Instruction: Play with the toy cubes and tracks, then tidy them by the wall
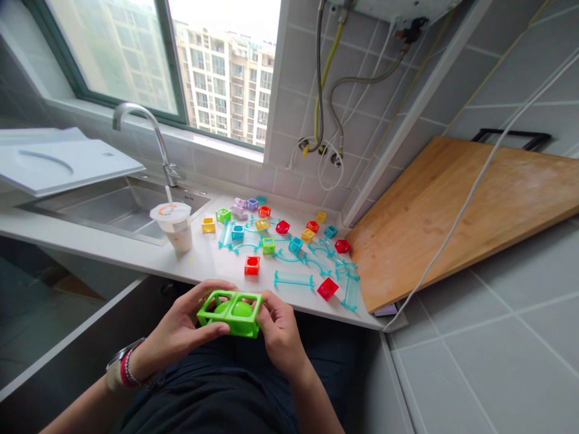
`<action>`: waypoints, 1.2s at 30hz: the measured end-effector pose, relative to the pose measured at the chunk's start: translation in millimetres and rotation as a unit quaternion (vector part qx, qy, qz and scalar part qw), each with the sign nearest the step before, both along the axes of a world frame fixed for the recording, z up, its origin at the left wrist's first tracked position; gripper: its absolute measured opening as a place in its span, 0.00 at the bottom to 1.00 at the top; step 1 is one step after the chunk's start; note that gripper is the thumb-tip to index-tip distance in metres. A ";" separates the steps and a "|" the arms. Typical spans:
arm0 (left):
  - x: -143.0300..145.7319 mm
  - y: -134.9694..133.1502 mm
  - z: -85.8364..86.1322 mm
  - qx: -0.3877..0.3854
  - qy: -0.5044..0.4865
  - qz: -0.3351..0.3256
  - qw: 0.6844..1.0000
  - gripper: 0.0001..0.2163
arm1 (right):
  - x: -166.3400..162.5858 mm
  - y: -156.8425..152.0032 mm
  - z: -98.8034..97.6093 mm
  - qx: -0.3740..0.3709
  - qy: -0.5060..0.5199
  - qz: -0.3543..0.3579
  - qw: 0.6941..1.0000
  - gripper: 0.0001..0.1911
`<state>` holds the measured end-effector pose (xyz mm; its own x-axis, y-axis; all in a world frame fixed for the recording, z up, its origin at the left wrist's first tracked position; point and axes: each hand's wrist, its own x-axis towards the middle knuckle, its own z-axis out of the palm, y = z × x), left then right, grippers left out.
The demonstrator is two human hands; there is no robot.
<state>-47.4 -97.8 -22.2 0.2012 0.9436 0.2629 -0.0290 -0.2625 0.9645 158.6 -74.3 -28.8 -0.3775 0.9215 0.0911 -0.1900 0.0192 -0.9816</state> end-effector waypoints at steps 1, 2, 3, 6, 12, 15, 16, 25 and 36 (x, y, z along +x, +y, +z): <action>0.2 -1.0 -0.9 0.004 -0.006 0.002 1.000 0.24 | 0.8 -0.6 -0.3 0.003 0.003 0.003 1.000 0.17; 0.2 -1.9 -2.0 0.015 -0.009 0.006 1.000 0.24 | 1.6 -1.4 -0.9 0.004 0.011 0.001 1.000 0.16; 0.2 -2.6 -3.2 0.030 -0.008 0.014 0.999 0.25 | 2.5 -2.4 -1.5 0.006 0.021 -0.006 1.000 0.15; -0.5 -4.1 -5.8 0.080 0.024 0.049 0.995 0.27 | 6.2 -6.0 -3.2 0.032 0.038 -0.015 0.999 0.17; -0.8 -5.6 -5.2 0.088 0.045 0.070 0.993 0.29 | 16.5 -9.4 -9.8 0.161 -0.013 0.010 0.987 0.31; -0.2 -6.2 -4.9 0.087 0.038 0.065 0.993 0.30 | 19.8 -7.3 -16.3 0.202 -0.056 -0.025 0.978 0.31; -0.2 -6.4 -5.2 0.087 0.036 0.065 0.993 0.30 | 20.6 -6.6 -18.4 0.208 -0.059 -0.030 0.976 0.31; -0.8 -5.4 -11.0 0.036 -0.019 0.051 0.998 0.29 | 22.7 -6.5 -23.1 0.218 -0.052 -0.028 0.974 0.33; 0.1 4.3 -18.7 0.009 -0.054 0.045 0.997 0.30 | 18.5 -10.7 -14.3 0.205 -0.050 -0.056 0.976 0.31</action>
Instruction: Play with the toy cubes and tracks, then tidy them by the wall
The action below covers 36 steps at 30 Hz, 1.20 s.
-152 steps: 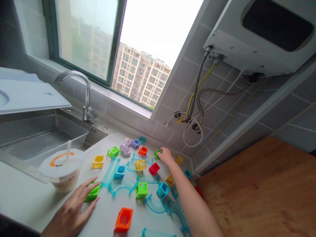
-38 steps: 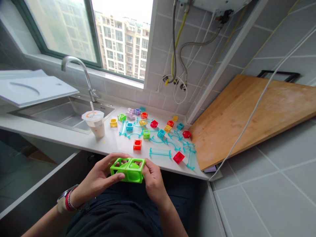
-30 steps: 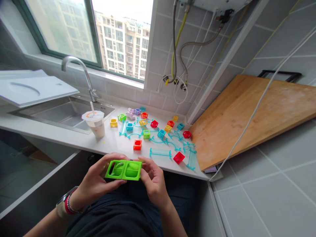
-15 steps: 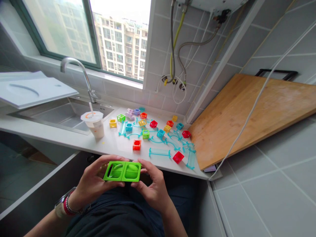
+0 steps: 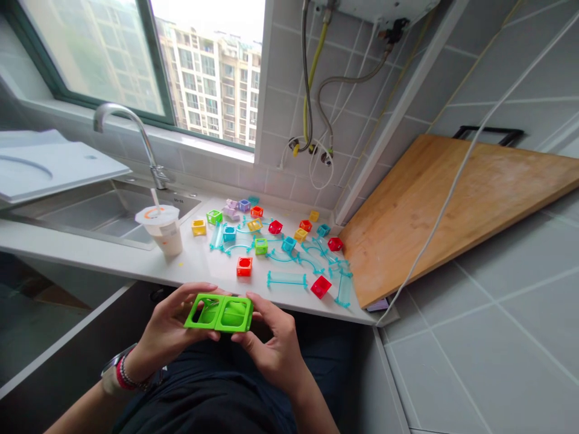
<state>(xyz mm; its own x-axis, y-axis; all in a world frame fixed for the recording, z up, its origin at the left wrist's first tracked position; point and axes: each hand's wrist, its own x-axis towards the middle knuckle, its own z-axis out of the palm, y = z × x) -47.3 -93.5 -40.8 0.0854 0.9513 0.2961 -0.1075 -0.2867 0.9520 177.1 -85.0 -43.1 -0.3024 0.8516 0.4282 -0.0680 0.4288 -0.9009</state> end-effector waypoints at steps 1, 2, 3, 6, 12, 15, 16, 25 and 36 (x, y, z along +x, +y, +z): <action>0.2 -0.6 0.2 0.012 0.002 0.006 1.000 0.30 | -0.9 0.0 -0.8 -0.012 0.006 0.000 1.000 0.31; 0.2 -1.2 0.5 0.023 0.007 0.014 1.000 0.29 | -1.6 0.1 -2.1 -0.024 0.011 0.000 1.000 0.31; 0.2 -1.7 1.0 0.033 0.014 0.022 0.999 0.29 | -2.1 0.4 -3.6 -0.035 0.015 0.003 0.999 0.31; -0.3 -2.2 1.3 0.046 0.034 0.033 0.998 0.29 | -2.1 0.9 -8.1 -0.056 0.020 0.017 0.998 0.30; -0.1 -1.5 -1.9 0.028 0.043 0.004 0.999 0.29 | 1.0 -0.1 -7.4 -0.058 0.016 0.016 0.998 0.30; 2.4 -0.9 1.1 0.028 0.073 0.010 0.997 0.25 | 1.6 1.1 -6.4 -0.067 0.008 0.006 0.998 0.29; 3.4 -0.8 2.8 0.032 0.086 0.013 0.996 0.24 | 1.5 1.6 -6.5 -0.070 0.006 0.003 0.998 0.29; 7.2 -2.9 6.4 -0.040 0.102 0.010 0.994 0.20 | -1.6 2.5 -8.6 -0.050 -0.002 -0.031 0.998 0.29; 7.9 9.4 8.9 -0.152 0.054 -0.160 0.974 0.24 | -1.9 15.7 -6.1 -0.100 -0.007 -0.051 0.994 0.22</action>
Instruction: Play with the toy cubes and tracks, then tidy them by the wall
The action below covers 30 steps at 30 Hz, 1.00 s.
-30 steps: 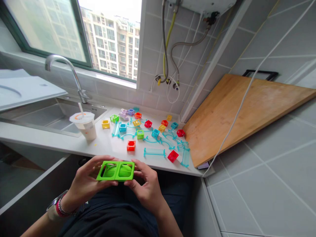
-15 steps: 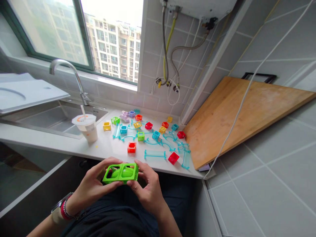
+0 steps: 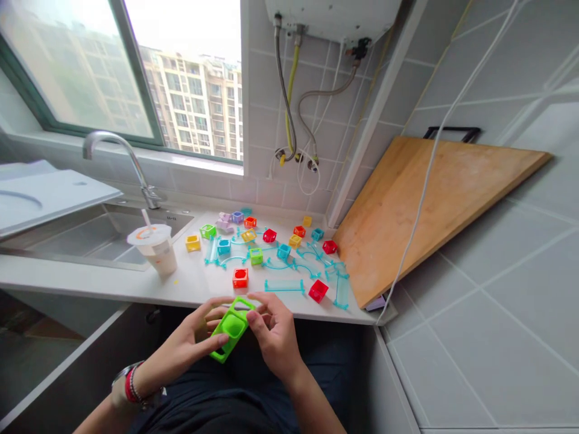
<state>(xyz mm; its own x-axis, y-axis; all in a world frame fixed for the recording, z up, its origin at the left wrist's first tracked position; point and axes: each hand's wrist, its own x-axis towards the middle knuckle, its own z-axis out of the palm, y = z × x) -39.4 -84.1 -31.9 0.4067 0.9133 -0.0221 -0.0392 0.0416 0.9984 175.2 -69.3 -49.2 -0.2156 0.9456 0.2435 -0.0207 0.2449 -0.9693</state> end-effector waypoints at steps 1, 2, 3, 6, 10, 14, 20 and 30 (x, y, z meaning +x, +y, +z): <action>-0.8 1.8 -2.3 -0.018 -0.026 0.013 0.999 0.24 | 0.4 5.4 1.1 0.010 0.011 -0.012 1.000 0.21; -2.3 3.8 -4.9 -0.039 -0.052 0.033 0.997 0.25 | 1.4 12.5 2.0 0.020 0.017 -0.028 0.999 0.21; -4.4 5.9 -7.4 -0.062 -0.077 0.058 0.993 0.26 | 2.9 21.4 2.6 0.028 0.016 -0.044 0.999 0.20; -12.3 10.5 -11.6 -0.116 -0.131 0.127 0.976 0.29 | 7.1 58.1 1.7 0.039 -0.053 -0.078 0.995 0.20; -18.4 10.1 -8.9 -0.135 -0.162 0.160 0.964 0.31 | 0.3 119.2 -6.6 0.072 -0.204 -0.111 0.970 0.18; -18.5 7.5 -6.0 -0.138 -0.163 0.180 0.960 0.31 | -22.6 172.2 -20.4 0.093 -0.272 -0.121 0.950 0.17; -23.8 8.1 -8.2 -0.138 -0.155 0.196 0.958 0.29 | -53.5 215.5 -43.9 0.144 -0.423 -0.075 0.891 0.21; -32.6 18.5 -30.5 -0.137 -0.169 0.212 0.953 0.29 | -67.1 262.5 -44.9 0.220 -0.596 0.121 0.763 0.19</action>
<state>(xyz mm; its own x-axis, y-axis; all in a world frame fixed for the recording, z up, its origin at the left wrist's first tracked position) -71.9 -65.5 -62.4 0.0288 0.9760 -0.2159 -0.4283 0.2072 0.8795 108.1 193.3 -94.1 -0.6871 0.7262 0.0214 0.7147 0.6809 -0.1601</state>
